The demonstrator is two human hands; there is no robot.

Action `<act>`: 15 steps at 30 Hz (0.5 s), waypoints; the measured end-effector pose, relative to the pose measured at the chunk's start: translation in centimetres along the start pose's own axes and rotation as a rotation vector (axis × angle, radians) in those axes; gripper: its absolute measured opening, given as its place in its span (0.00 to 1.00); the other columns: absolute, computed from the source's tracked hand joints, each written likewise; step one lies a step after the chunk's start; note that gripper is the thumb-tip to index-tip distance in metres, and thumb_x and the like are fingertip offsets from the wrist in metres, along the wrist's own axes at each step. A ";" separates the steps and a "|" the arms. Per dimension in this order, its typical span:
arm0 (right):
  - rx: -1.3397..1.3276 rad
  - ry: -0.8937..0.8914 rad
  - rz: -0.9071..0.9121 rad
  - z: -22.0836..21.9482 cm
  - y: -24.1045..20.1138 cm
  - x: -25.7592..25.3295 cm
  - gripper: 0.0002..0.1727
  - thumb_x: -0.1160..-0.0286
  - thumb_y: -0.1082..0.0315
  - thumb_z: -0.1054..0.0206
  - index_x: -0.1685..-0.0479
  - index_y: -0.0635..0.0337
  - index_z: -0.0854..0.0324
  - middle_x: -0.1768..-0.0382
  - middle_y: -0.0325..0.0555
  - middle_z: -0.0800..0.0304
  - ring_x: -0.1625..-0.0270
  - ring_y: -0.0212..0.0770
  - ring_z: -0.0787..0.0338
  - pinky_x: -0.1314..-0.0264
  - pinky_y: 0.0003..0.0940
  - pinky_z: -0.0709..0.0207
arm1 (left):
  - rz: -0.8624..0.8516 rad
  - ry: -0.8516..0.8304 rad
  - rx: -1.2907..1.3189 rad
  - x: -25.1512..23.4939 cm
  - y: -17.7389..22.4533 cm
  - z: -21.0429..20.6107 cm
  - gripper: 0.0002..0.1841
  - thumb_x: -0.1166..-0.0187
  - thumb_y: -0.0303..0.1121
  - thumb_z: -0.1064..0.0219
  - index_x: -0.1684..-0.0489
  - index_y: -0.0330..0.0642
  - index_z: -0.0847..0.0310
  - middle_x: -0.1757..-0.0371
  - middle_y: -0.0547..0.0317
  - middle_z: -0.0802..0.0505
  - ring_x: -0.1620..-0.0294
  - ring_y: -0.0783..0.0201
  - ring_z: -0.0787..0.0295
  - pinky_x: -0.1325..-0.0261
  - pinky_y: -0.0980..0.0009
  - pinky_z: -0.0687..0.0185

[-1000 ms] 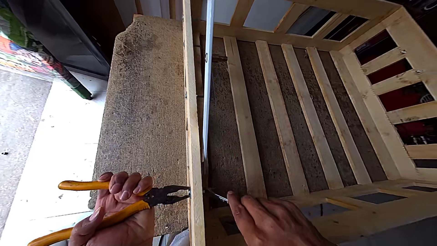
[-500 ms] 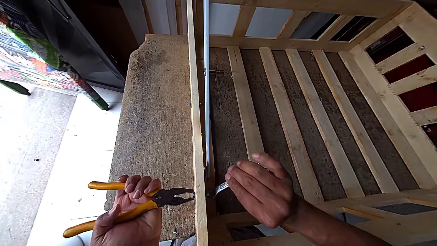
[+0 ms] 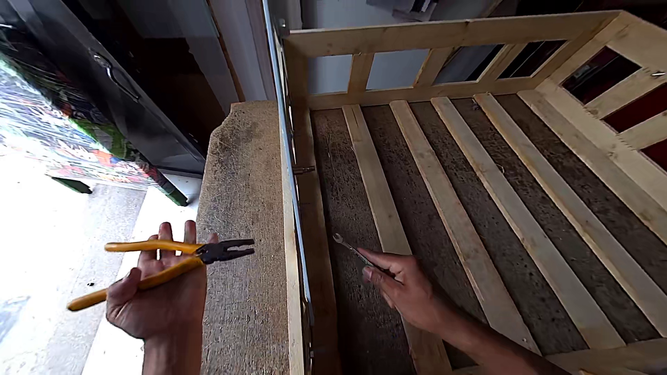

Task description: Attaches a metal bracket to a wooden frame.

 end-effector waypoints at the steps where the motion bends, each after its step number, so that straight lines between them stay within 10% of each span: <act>1: -0.012 -0.021 -0.010 -0.3 -0.6 -1.1 0.23 0.13 0.57 0.40 0.22 0.44 0.18 0.67 0.34 0.09 0.82 0.29 0.22 0.78 0.28 0.21 | -0.003 -0.017 0.001 -1.4 -0.7 -0.9 0.27 0.24 0.40 0.46 0.25 0.43 0.35 0.23 0.46 0.21 0.22 0.42 0.23 0.26 0.33 0.27; 15: 0.339 0.100 0.137 -3.3 -7.0 -7.1 0.23 0.21 0.62 0.43 0.32 0.51 0.11 0.69 0.33 0.07 0.82 0.27 0.17 0.81 0.29 0.19 | 0.028 -0.152 0.342 -6.5 -8.0 -3.4 0.38 0.27 0.32 0.39 0.11 0.63 0.44 0.15 0.48 0.27 0.21 0.34 0.25 0.34 0.25 0.26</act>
Point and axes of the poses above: each hand's wrist, its own x-axis away from the middle knuckle, its own z-axis out of the back of the hand, y = z × x, the point moved 3 cm from there along -x, towards the middle knuckle
